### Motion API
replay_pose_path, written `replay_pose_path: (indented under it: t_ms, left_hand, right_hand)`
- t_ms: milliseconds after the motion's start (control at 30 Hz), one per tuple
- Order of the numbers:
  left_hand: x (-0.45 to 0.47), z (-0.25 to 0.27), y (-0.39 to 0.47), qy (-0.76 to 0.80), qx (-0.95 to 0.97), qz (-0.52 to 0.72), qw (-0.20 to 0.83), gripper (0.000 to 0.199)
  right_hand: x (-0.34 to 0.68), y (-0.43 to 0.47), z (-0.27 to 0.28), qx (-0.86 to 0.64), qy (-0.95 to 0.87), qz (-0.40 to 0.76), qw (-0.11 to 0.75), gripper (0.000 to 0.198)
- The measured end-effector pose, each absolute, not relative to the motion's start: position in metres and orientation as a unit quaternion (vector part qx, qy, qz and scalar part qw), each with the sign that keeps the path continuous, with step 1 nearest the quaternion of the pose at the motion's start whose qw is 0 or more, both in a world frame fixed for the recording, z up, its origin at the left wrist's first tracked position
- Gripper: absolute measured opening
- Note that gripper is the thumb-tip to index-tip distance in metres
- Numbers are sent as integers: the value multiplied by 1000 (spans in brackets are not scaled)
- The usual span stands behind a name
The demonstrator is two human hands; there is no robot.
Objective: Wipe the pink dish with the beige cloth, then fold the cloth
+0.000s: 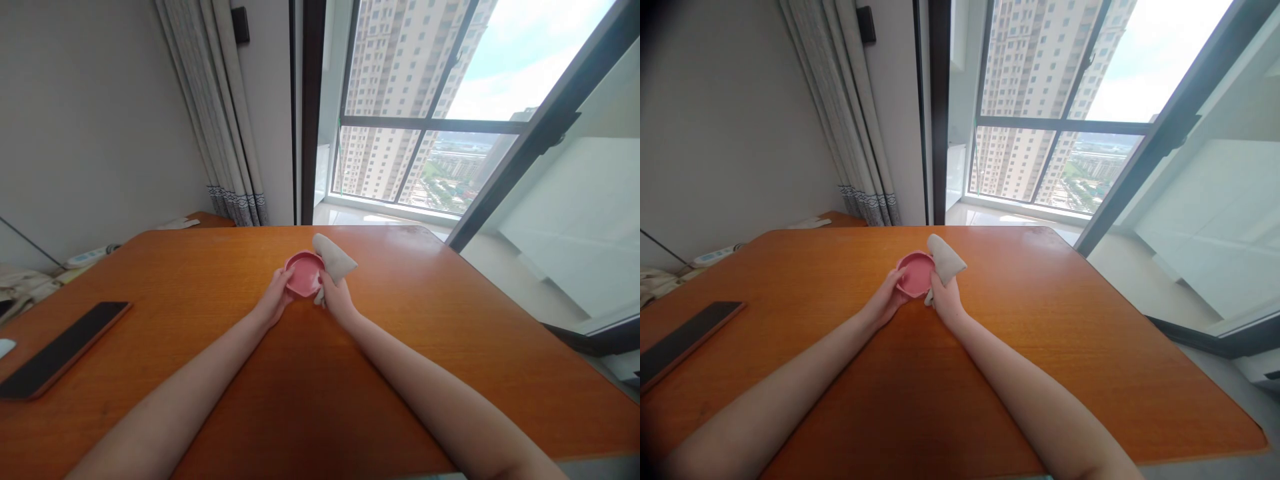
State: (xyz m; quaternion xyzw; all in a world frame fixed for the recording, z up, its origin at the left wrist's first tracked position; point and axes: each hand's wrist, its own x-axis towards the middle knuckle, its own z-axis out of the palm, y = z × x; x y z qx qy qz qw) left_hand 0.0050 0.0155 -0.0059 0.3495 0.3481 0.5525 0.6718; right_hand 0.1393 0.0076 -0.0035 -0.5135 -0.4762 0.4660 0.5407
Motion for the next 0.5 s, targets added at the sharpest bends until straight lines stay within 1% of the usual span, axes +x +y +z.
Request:
replay_pose_path:
  t_ms: [67, 167, 267, 400, 500]
  left_hand:
    - [6, -7, 16, 369, 349, 542, 669, 39]
    - [6, -8, 20, 386, 293, 578, 657, 28]
    - [5, -8, 25, 358, 241, 628, 648, 24]
    - [3, -7, 23, 315, 291, 627, 650, 33]
    - [2, -4, 18, 282, 345, 564, 696, 41]
  right_hand:
    - [147, 11, 1, -505, -499, 466, 529, 34]
    - [146, 9, 4, -485, -541, 494, 478, 48]
    - [133, 1, 1, -478, -532, 519, 467, 54]
    - [124, -2, -4, -491, -485, 544, 478, 50]
    - [134, 5, -2, -506, -476, 507, 510, 48]
